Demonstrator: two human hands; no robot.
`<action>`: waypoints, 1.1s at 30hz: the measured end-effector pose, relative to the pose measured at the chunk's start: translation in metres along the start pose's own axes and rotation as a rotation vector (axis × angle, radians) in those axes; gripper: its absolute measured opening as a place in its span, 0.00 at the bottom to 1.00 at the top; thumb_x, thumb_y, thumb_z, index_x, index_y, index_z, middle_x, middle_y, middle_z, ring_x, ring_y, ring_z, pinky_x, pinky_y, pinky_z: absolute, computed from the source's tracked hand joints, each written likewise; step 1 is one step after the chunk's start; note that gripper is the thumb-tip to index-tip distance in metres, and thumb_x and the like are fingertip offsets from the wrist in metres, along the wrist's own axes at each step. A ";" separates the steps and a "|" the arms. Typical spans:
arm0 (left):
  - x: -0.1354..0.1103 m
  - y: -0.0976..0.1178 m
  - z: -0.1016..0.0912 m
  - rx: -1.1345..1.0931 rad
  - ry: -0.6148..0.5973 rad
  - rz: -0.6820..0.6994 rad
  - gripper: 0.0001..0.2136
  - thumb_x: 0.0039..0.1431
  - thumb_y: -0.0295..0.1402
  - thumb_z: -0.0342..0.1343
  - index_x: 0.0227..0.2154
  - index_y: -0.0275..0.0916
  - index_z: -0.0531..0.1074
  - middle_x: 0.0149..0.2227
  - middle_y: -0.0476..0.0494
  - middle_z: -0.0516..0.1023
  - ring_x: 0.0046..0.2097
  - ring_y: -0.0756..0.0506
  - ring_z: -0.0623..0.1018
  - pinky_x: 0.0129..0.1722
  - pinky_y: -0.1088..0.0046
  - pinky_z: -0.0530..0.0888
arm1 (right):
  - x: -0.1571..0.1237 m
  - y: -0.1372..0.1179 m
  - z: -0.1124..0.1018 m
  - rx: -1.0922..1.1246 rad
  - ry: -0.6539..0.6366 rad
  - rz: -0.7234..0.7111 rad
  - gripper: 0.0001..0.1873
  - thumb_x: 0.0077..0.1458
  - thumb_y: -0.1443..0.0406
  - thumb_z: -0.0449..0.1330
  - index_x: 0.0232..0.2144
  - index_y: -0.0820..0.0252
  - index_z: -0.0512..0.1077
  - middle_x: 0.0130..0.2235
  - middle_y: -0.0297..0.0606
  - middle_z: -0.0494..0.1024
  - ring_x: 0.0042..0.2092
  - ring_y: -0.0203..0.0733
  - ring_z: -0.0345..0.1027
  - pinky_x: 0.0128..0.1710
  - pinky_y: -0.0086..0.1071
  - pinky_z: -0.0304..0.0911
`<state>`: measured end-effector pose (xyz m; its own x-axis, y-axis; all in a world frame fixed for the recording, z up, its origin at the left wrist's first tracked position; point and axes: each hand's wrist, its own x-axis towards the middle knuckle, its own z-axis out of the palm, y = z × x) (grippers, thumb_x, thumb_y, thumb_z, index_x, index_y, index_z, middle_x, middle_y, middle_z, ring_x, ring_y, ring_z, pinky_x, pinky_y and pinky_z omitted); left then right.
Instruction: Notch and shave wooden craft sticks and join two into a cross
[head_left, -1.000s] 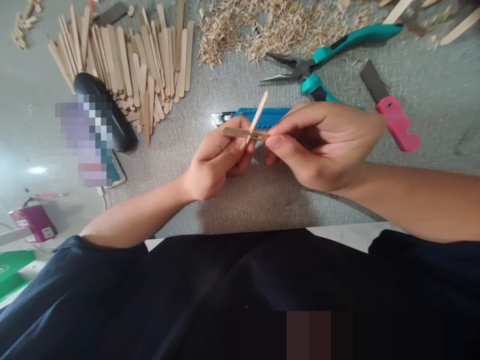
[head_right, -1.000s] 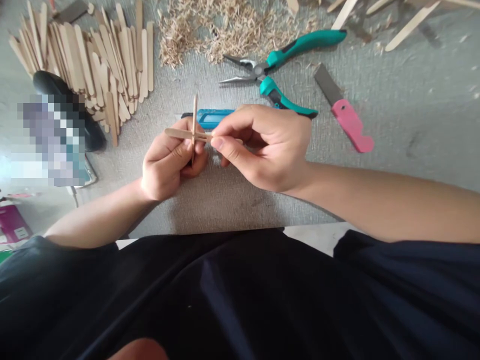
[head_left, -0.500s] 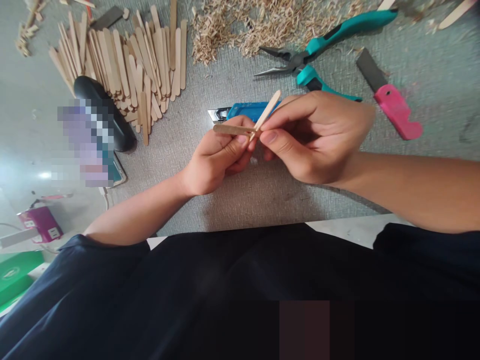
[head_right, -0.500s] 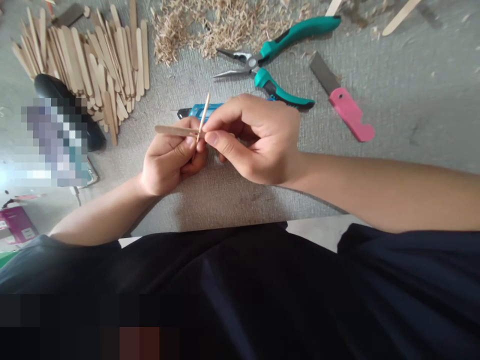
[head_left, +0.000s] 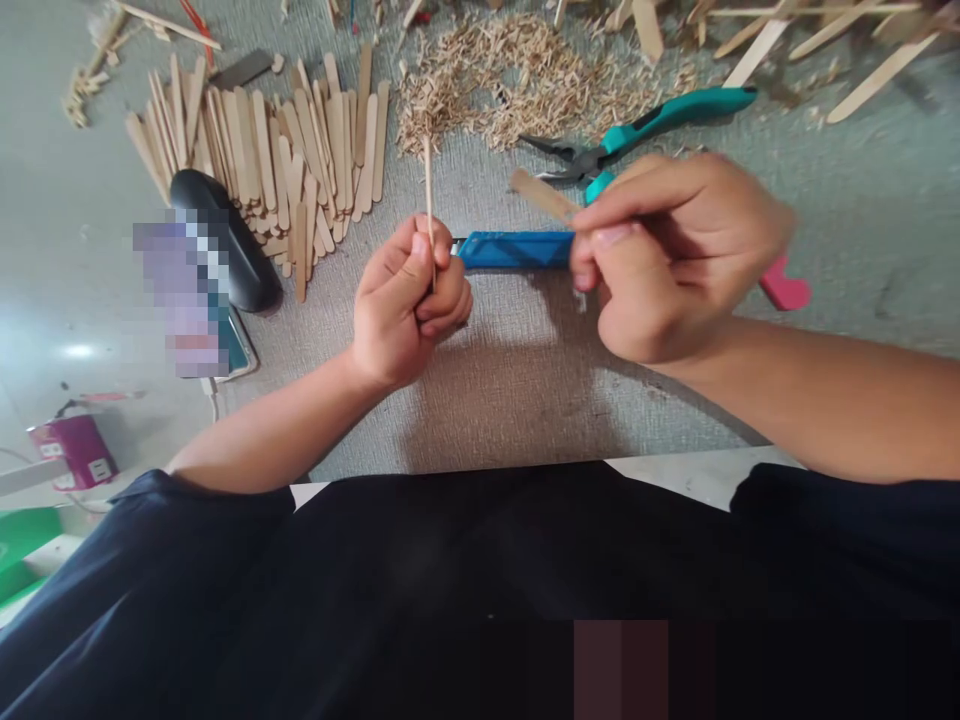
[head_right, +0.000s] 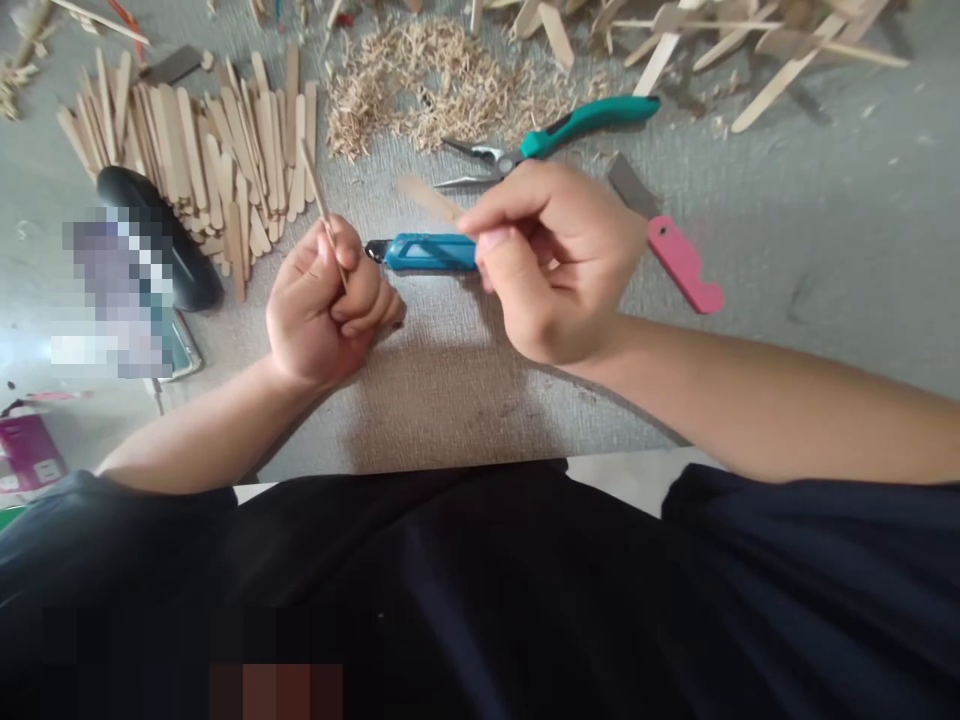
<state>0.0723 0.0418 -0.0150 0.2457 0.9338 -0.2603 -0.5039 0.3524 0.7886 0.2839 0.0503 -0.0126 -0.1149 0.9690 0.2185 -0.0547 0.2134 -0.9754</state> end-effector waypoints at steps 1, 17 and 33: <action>-0.001 -0.002 -0.001 0.010 0.009 0.002 0.16 0.88 0.46 0.48 0.44 0.44 0.71 0.23 0.60 0.57 0.18 0.56 0.60 0.24 0.77 0.65 | -0.001 -0.002 0.003 0.009 0.008 0.003 0.21 0.66 0.42 0.76 0.49 0.46 0.83 0.40 0.39 0.87 0.47 0.54 0.89 0.43 0.46 0.88; -0.003 -0.007 0.006 0.132 -0.266 0.107 0.21 0.79 0.56 0.62 0.39 0.44 0.70 0.20 0.60 0.66 0.18 0.55 0.63 0.20 0.78 0.63 | -0.007 -0.006 0.012 0.056 0.200 -0.086 0.07 0.70 0.55 0.77 0.41 0.48 0.88 0.29 0.29 0.88 0.23 0.35 0.80 0.22 0.25 0.75; -0.005 -0.008 0.011 0.180 -0.395 0.093 0.20 0.80 0.55 0.61 0.40 0.44 0.68 0.21 0.60 0.69 0.20 0.55 0.65 0.24 0.75 0.66 | -0.018 -0.013 0.013 0.091 0.014 0.005 0.06 0.75 0.56 0.73 0.45 0.49 0.90 0.33 0.30 0.90 0.28 0.35 0.85 0.27 0.23 0.80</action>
<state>0.0844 0.0334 -0.0140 0.5210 0.8533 0.0220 -0.3956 0.2186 0.8920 0.2734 0.0279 -0.0031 -0.1018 0.9719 0.2123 -0.1441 0.1967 -0.9698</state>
